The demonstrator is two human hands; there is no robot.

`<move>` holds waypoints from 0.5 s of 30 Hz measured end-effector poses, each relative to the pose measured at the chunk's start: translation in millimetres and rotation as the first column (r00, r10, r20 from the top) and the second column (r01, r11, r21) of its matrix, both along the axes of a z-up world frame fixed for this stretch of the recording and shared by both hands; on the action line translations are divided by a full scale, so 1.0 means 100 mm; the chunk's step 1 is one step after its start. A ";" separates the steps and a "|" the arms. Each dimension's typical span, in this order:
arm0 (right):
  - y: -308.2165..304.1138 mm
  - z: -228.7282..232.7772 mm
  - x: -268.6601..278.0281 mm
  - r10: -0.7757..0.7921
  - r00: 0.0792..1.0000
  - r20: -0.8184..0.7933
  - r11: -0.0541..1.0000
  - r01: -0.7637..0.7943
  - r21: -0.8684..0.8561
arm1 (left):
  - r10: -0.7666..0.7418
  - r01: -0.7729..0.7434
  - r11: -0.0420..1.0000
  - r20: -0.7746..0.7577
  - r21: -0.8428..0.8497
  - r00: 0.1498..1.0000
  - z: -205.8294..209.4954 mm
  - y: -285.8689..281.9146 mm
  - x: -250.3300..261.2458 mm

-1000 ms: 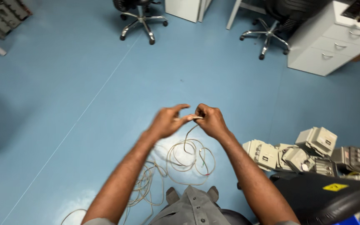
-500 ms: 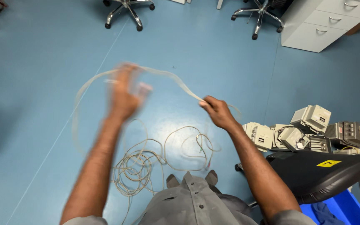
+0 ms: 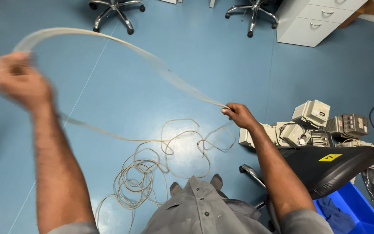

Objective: The person coils a bundle of wires by hand, gathering the long lengths into neat loops while walking across the room.

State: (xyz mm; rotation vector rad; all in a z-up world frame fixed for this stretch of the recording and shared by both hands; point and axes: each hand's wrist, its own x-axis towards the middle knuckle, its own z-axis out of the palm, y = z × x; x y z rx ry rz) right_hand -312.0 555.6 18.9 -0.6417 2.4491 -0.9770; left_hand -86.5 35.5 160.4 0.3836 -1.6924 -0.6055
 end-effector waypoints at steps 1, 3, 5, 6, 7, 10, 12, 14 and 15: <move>0.06 -0.01 0.02 -0.019 1.000 0.002 1.000 0.019 0.015 | 0.362 -0.372 0.927 0.148 0.050 0.920 0.11 -0.16 0.13; -0.02 0.18 0.06 0.017 0.999 -0.047 0.999 -0.016 0.035 | 0.342 -0.302 0.923 0.149 -0.237 0.928 0.05 0.11 0.14; -0.27 0.47 0.23 0.128 0.982 -0.138 0.991 -0.120 0.061 | 0.092 -0.023 0.970 0.279 -0.240 0.956 -0.06 0.70 -0.11; -0.44 0.61 0.34 0.153 0.973 -0.172 0.988 -0.147 0.049 | -0.103 0.168 0.972 0.348 -0.162 0.932 -0.14 1.10 -0.27; -0.61 0.76 0.42 0.178 0.962 -0.208 0.984 -0.174 0.037 | -0.299 0.394 0.910 0.455 -0.128 0.839 -0.21 1.52 -0.41; -0.82 1.09 0.53 0.203 0.851 -0.484 0.919 -0.336 -0.206 | -0.715 0.721 0.650 0.513 0.239 0.474 -0.30 2.48 -0.62; -0.83 1.17 0.54 0.169 0.821 -0.546 0.899 -0.356 -0.257 | -0.792 0.704 0.592 0.445 0.392 0.418 -0.33 2.63 -0.64; -0.75 1.16 0.46 0.135 0.881 -0.454 0.961 -0.229 -0.158 | -0.790 0.605 0.610 0.448 0.511 0.418 -0.43 2.63 -0.71; -0.70 1.11 0.41 0.125 0.910 -0.395 0.972 -0.192 -0.133 | -0.791 0.613 0.611 0.416 0.501 0.448 -0.50 2.54 -0.74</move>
